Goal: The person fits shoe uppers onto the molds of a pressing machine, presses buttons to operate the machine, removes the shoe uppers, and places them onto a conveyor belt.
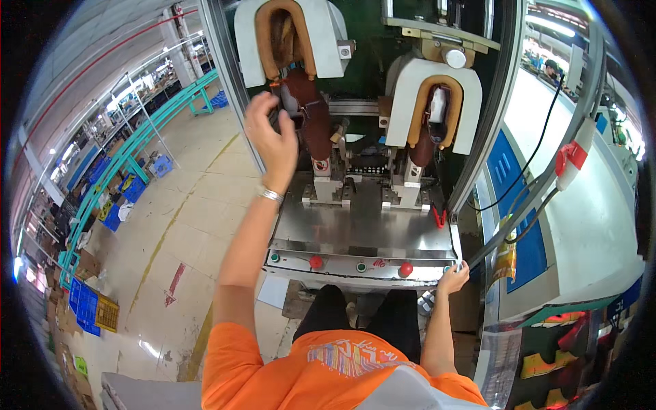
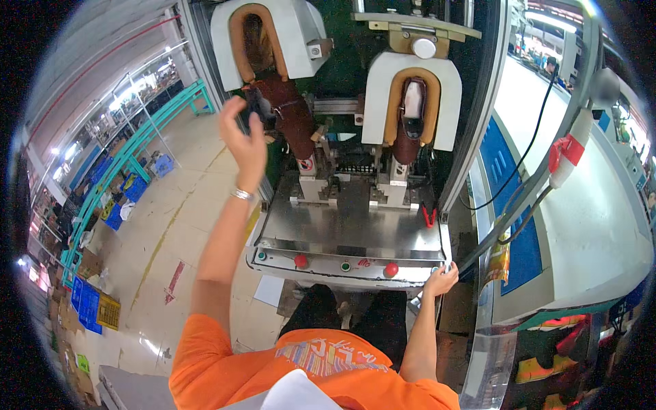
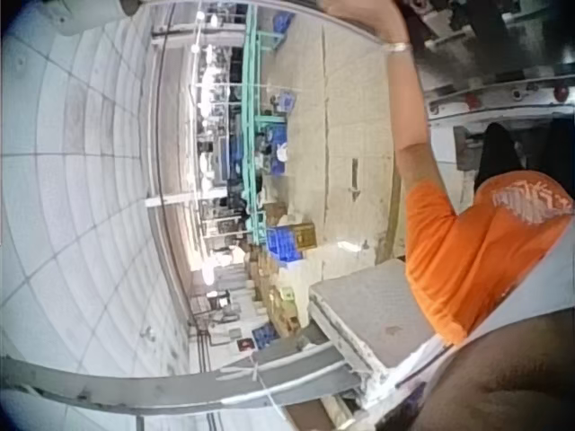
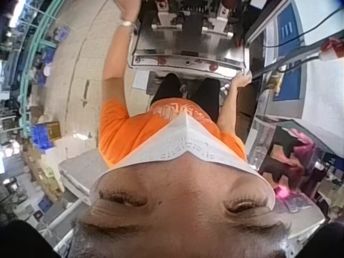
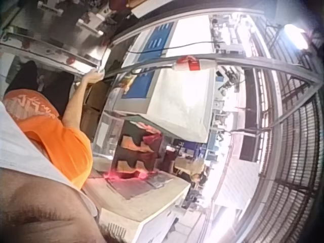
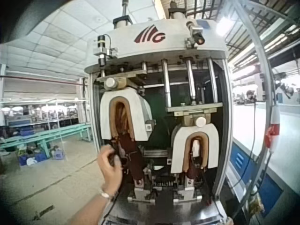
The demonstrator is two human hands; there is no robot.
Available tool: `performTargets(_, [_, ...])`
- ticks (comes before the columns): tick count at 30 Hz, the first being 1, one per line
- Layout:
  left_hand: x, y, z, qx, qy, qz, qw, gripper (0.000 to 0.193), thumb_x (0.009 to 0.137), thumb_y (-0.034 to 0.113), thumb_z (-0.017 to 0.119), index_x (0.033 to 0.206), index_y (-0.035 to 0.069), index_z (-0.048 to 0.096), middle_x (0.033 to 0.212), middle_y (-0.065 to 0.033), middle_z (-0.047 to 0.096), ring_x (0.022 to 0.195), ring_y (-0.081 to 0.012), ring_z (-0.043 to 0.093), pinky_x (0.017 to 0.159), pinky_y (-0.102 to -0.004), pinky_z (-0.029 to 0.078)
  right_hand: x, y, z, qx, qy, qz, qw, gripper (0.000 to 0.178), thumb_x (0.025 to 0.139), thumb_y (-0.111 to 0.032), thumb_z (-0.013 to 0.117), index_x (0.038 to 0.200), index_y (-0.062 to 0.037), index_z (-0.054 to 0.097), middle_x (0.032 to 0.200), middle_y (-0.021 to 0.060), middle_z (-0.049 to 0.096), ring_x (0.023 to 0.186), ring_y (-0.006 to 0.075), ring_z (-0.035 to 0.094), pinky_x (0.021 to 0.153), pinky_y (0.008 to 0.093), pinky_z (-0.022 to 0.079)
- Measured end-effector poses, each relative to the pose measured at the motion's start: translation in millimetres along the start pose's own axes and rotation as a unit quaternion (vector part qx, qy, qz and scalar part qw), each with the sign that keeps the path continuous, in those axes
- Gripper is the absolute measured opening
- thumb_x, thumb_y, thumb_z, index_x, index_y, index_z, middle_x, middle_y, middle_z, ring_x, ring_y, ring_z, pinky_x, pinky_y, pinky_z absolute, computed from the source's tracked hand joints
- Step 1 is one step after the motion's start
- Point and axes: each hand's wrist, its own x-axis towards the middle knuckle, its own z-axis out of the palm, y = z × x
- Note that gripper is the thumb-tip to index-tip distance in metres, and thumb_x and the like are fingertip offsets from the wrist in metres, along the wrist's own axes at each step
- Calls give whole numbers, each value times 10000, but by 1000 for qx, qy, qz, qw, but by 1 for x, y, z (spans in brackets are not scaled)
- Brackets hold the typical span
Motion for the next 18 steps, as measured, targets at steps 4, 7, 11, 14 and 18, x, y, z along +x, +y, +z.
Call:
performTargets(4, [36,-36,1,82,-131,40,987,162,776,137,580,917,57,572,999,-101,570,962,-281,521,818,-379,381,3,6,0,-16,-5,-2,1000,244,790,-114,527,1026,-59,562,1035,95,574,996,284,505,831,383,400])
performTargets(7, [54,-47,18,91,-169,53,980,77,764,75,585,833,45,599,795,-82,606,801,-258,575,724,-342,424,3,8,2,-16,0,-9,1000,242,791,-114,526,1024,-61,562,1029,93,574,994,284,505,831,384,400])
performTargets(11, [75,-42,26,22,-62,25,997,91,732,-1,596,820,23,602,790,-115,587,736,-289,575,651,-346,449,2,12,5,-13,0,-25,1000,239,787,-112,529,1019,-60,562,1022,91,574,995,281,504,829,387,401])
performTargets(14, [90,-20,-2,-18,-27,19,999,142,732,-20,579,857,33,620,780,-104,586,711,-237,573,658,-302,446,2,9,5,-15,-13,-13,1000,245,774,-110,540,1015,-66,559,1029,87,571,1015,271,494,842,373,398])
performTargets(18, [93,-6,-59,-17,-1,-7,1000,207,726,-69,542,890,26,625,811,-72,594,733,-153,574,652,-256,447,-3,10,1,-29,40,-108,993,327,753,-90,561,1077,-49,535,1204,140,470,1146,321,399,980,430,265])
